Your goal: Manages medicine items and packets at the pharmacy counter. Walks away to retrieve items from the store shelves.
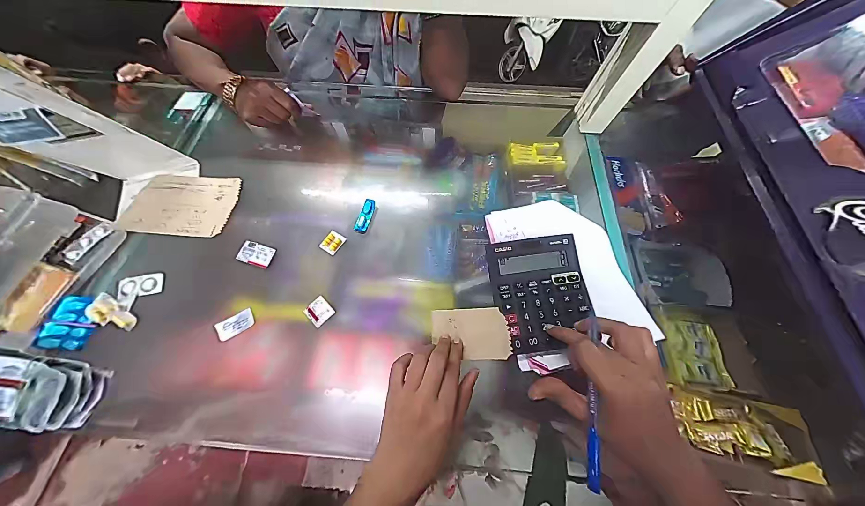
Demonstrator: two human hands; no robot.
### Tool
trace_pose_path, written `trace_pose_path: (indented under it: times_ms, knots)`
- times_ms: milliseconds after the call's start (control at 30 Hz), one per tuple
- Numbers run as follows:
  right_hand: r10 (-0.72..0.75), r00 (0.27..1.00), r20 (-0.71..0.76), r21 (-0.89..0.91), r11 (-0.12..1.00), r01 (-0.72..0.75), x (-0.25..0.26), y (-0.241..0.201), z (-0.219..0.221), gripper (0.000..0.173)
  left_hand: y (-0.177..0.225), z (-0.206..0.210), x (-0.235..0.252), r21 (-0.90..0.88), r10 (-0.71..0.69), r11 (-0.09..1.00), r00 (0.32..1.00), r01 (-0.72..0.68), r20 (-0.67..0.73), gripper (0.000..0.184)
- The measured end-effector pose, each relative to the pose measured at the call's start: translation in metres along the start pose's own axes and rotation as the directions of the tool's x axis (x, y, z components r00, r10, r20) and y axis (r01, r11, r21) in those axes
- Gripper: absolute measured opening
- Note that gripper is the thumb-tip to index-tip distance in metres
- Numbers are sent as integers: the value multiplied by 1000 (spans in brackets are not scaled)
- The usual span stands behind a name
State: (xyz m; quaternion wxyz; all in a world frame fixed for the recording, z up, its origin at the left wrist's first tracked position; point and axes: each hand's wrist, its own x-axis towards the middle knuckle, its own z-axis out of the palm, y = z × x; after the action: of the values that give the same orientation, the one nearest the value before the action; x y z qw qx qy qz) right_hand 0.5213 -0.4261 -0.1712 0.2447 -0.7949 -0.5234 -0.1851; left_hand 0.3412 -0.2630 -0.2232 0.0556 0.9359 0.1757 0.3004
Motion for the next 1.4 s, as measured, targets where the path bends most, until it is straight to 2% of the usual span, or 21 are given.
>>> trace_pose_path:
  times_ms: [133,300,400,533,767,900,1033,1167,1267,1400]
  knots:
    - [45,999,28,-32,999,-44,-2,4,-4,68,1,-1,0,17,8,1000,1000,-8,4,42]
    - [75,997,-17,98,993,-73,-11,6,-6,59,1,-1,2,38,17,999,1000,-17,9,42]
    - [74,997,-10,113,991,-73,-16,3,-5,59,2,-3,1,33,6,999,1000,-6,18,39]
    - [67,998,-12,106,992,-66,-19,2,-10,59,2,-3,1,29,10,1000,1000,-10,4,37]
    - [71,992,-109,73,995,-64,-18,13,-15,52,3,-4,-1,46,9,999,1000,-9,-8,36]
    - [93,992,-80,69,994,-88,-20,14,-9,52,3,-3,-3,22,0,1000,1000,1,-14,35]
    - [73,990,-117,52,996,-68,-19,15,-9,48,2,-2,-3,18,-5,1000,1000,5,-13,36]
    - [53,999,-8,-35,998,-53,-14,15,-8,58,2,-3,-4,11,-7,1000,1000,7,-5,36]
    - [33,999,-2,27,999,-33,-2,11,-8,59,2,-3,-3,11,-4,1000,1000,4,3,36]
    - [-69,996,51,113,992,62,14,2,5,59,1,-3,-3,6,-4,1000,1000,4,0,36]
